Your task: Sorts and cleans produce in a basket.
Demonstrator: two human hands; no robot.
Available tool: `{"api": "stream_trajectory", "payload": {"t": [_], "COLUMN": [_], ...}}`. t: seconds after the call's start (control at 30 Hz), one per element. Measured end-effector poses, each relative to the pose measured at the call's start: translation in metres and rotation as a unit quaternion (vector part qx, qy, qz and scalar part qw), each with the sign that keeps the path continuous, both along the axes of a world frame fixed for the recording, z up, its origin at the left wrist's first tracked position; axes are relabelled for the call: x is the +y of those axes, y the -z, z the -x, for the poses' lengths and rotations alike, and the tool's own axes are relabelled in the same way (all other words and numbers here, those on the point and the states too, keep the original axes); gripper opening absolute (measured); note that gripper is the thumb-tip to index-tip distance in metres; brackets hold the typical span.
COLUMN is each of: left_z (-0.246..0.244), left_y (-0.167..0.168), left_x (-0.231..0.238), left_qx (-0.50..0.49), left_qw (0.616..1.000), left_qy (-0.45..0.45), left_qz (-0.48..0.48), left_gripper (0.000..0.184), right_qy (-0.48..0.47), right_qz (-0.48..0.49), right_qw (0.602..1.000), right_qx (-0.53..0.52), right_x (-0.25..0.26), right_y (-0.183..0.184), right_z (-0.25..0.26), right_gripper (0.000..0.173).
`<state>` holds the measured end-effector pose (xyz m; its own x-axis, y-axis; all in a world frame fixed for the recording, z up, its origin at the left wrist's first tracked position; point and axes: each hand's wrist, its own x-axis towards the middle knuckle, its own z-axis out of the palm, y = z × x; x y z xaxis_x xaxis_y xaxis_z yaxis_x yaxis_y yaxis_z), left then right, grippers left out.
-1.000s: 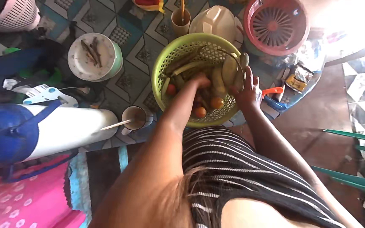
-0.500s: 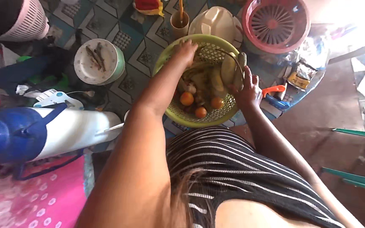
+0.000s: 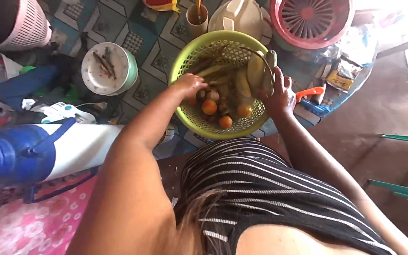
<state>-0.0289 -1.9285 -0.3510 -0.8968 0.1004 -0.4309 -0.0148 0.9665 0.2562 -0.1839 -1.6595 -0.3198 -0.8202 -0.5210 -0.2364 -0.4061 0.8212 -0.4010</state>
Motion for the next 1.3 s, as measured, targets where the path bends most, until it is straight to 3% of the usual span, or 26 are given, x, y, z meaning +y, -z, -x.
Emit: {"api": "stream_trajectory", "payload": {"t": [0.2,0.27,0.33,0.43,0.57,0.67,0.73,0.8,0.97,1.03,1.1,1.2,1.3], "left_z": [0.008,0.013,0.023,0.050,0.084,0.082,0.061,0.033,-0.023,-0.027,-0.022,-0.004,0.010], "left_y": [-0.010,-0.028,-0.054,-0.077,-0.055,-0.049,-0.049,-0.040,-0.030,-0.043,-0.054,-0.055,-0.058], "left_x": [-0.001,0.001,0.008,0.012,0.016,0.030,0.048,0.069,0.105,0.103,0.091,0.078,0.090], "left_qx": [-0.031,-0.022,-0.001,0.011,0.057,0.073,-0.003,-0.119,-0.162,-0.199,-0.187,-0.159,-0.219], "left_qw": [0.999,0.996,0.978,0.973,0.970,0.977,0.982,0.978,0.967,0.962,0.954,0.948,0.950], "left_qy": [0.028,-0.066,-0.186,-0.228,-0.231,-0.200,-0.178,-0.166,-0.183,-0.158,-0.192,-0.257,-0.211], "left_qz": [0.004,-0.050,-0.099,-0.033,0.047,0.001,-0.060,-0.052,-0.066,-0.099,-0.132,-0.095,-0.070], "left_gripper": [0.050,0.047,0.059,0.063,0.072,0.044,0.037,0.049,0.047,0.049,0.053,0.062,0.057], "right_qy": [0.000,-0.001,-0.002,0.000,-0.001,0.007,0.011,0.010,0.003,0.000,-0.003,-0.002,-0.004], "right_qz": [-0.014,0.000,0.001,0.012,0.019,0.010,0.007,0.012,0.023,0.022,0.026,0.029,0.027], "right_qw": [1.000,1.000,1.000,1.000,1.000,1.000,1.000,1.000,1.000,1.000,1.000,1.000,1.000], "right_qx": [-0.002,-0.005,-0.005,-0.001,0.006,-0.002,-0.013,-0.020,-0.018,-0.014,-0.003,-0.004,0.003], "right_x": [0.000,0.001,0.003,0.003,0.003,0.002,0.004,0.003,0.003,0.003,0.003,0.004,0.004], "right_y": [0.000,0.000,0.001,0.002,0.003,0.002,0.001,-0.002,-0.001,0.000,0.003,0.002,0.003], "right_z": [0.000,0.000,0.001,0.000,-0.001,0.000,-0.001,-0.001,-0.001,0.000,0.001,-0.001,-0.001], "right_gripper": [0.082,0.082,0.082,0.081,0.080,0.080,0.080,0.080,0.079,0.078,0.078,0.079,0.078]}}
